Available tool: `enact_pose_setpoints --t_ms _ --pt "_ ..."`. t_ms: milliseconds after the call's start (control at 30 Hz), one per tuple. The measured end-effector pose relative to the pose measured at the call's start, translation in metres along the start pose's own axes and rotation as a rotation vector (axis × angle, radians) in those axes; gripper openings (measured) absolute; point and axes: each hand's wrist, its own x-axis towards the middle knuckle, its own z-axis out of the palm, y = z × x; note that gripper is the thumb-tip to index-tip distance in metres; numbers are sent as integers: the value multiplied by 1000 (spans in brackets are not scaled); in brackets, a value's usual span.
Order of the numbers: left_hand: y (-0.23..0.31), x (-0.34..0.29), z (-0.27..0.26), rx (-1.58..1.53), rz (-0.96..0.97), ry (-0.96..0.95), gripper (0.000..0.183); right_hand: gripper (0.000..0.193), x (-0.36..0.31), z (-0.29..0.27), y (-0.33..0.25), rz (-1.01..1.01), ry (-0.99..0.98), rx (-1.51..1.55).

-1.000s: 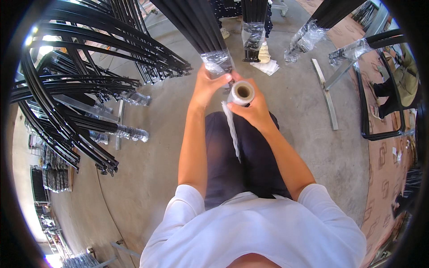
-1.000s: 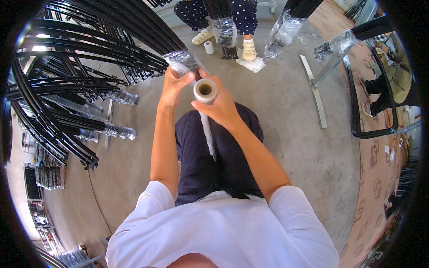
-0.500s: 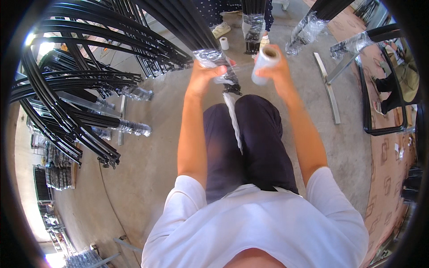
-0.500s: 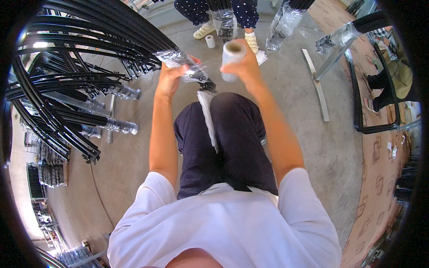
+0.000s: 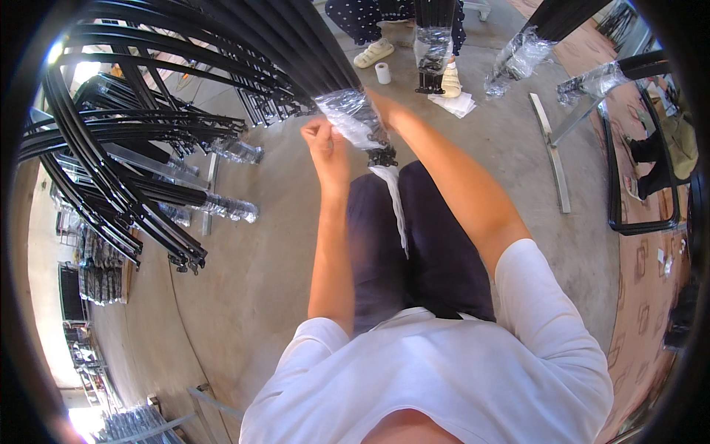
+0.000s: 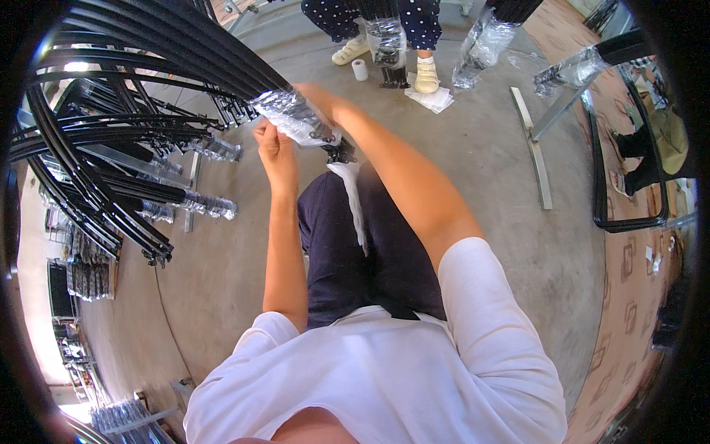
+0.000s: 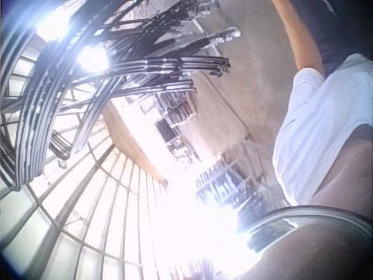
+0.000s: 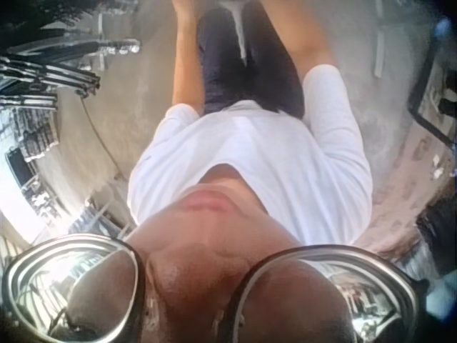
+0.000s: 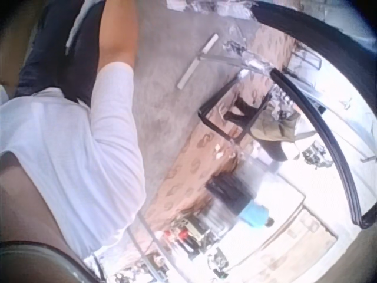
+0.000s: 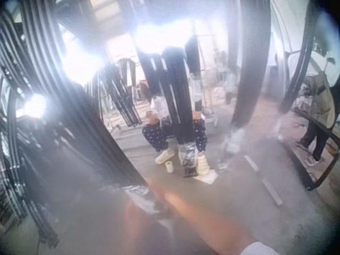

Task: The person wraps the ends of bundles of black metal bars with plastic film using a handheld roll.

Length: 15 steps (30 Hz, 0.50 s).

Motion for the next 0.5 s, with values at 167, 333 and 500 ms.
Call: enact_pose_setpoints --t_ms 167,333,500 --pt "2 -5 17 -639 -341 170 49 28 -16 7 -29 139 -85 305" --pt "-8 3 9 -872 -397 -54 49 40 -15 25 -31 187 281 689" --pt "5 1 24 -878 -356 93 41 54 -83 38 -15 -297 259 207"
